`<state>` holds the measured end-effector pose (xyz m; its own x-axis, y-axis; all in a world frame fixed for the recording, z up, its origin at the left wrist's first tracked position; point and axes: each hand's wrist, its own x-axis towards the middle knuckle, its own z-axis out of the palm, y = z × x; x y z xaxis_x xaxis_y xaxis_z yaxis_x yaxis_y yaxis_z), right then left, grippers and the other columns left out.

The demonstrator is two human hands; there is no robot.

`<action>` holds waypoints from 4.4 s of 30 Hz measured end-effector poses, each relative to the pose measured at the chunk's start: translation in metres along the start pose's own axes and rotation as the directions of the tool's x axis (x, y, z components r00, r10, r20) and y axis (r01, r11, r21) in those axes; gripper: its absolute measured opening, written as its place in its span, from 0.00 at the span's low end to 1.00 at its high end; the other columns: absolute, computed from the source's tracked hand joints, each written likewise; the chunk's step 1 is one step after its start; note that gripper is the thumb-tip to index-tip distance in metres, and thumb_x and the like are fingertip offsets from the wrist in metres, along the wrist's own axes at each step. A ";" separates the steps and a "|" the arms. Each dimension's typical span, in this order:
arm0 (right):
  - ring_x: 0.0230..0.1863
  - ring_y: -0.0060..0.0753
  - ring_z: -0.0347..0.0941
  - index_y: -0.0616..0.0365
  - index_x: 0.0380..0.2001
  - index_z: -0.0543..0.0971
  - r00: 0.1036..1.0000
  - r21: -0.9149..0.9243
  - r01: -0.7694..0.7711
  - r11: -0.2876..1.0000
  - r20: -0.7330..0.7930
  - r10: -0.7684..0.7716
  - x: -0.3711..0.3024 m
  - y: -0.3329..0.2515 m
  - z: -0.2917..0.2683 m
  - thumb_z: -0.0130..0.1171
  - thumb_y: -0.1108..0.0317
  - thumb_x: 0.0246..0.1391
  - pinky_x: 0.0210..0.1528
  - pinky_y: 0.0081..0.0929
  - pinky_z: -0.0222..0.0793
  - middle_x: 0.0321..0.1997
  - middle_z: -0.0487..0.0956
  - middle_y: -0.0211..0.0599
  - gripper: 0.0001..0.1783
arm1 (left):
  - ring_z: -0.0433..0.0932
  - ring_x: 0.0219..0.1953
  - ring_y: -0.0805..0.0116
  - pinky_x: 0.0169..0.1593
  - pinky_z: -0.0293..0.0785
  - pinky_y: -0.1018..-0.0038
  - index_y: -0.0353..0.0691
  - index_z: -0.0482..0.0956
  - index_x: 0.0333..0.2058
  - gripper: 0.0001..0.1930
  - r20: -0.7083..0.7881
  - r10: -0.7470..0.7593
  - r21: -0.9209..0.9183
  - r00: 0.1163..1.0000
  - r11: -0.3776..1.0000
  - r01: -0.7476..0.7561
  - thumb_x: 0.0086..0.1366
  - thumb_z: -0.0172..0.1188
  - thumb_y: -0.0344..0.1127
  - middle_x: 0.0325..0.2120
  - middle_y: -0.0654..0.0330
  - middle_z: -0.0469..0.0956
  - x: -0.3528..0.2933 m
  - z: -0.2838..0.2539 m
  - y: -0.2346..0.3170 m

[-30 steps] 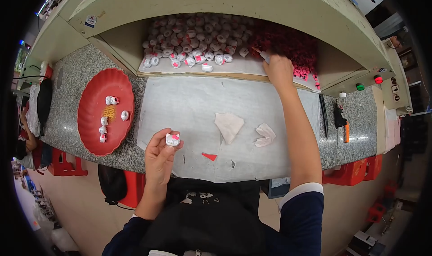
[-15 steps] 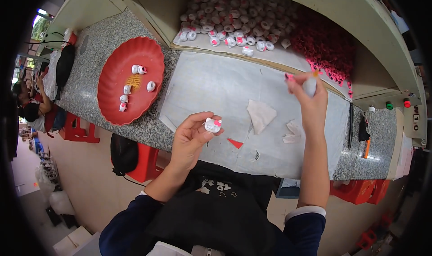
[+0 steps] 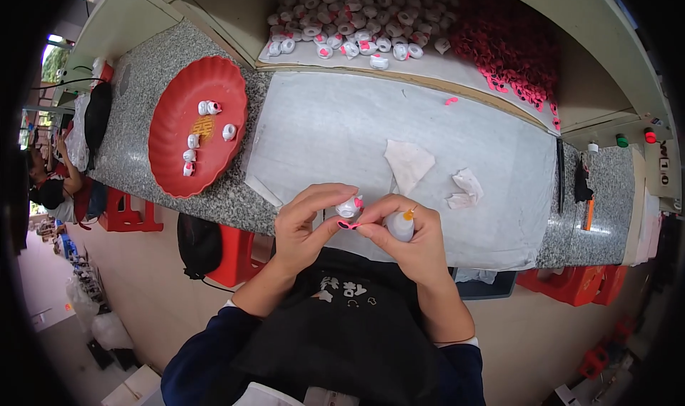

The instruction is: Applying glue and attaching pink parts to white toy heads on an assembly line.

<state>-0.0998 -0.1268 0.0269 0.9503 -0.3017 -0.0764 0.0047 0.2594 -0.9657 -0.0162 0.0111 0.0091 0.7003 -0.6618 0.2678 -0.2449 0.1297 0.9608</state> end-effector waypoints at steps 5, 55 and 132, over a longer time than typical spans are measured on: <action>0.26 0.18 0.65 0.63 0.22 0.72 1.000 0.007 0.023 1.000 -0.013 -0.022 0.001 0.004 -0.003 0.56 0.80 0.38 0.29 0.14 0.60 0.23 0.72 0.31 0.04 | 0.69 0.41 0.64 0.43 0.65 0.75 0.32 0.71 0.36 0.16 0.022 0.005 0.031 1.000 0.999 -0.005 0.43 0.56 0.18 0.37 0.52 0.70 0.000 0.002 0.004; 0.24 0.23 0.68 0.65 0.29 0.69 0.993 0.126 -0.041 0.991 -0.105 0.055 -0.009 0.016 0.011 0.56 0.80 0.35 0.24 0.17 0.65 0.26 0.72 0.37 0.13 | 0.69 0.40 0.66 0.46 0.63 0.73 0.29 0.70 0.35 0.12 0.084 -0.188 -0.491 0.979 0.847 0.205 0.48 0.51 0.18 0.36 0.50 0.71 -0.008 0.004 -0.001; 0.30 0.22 0.59 0.56 0.31 0.62 0.810 0.101 0.368 0.924 -0.522 -0.266 -0.022 -0.018 0.004 0.60 0.65 0.35 0.26 0.18 0.60 0.32 0.60 0.32 0.21 | 0.68 0.36 0.70 0.40 0.67 0.73 0.40 0.65 0.33 0.09 0.026 -0.284 -0.744 0.959 0.635 0.208 0.51 0.52 0.26 0.39 0.50 0.67 0.005 0.001 -0.006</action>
<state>-0.1199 -0.1210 0.0474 0.6062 -0.7926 0.0654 0.3859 0.2212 -0.8956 -0.0123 0.0064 0.0042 0.7236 -0.6900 -0.0178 0.4887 0.4940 0.7191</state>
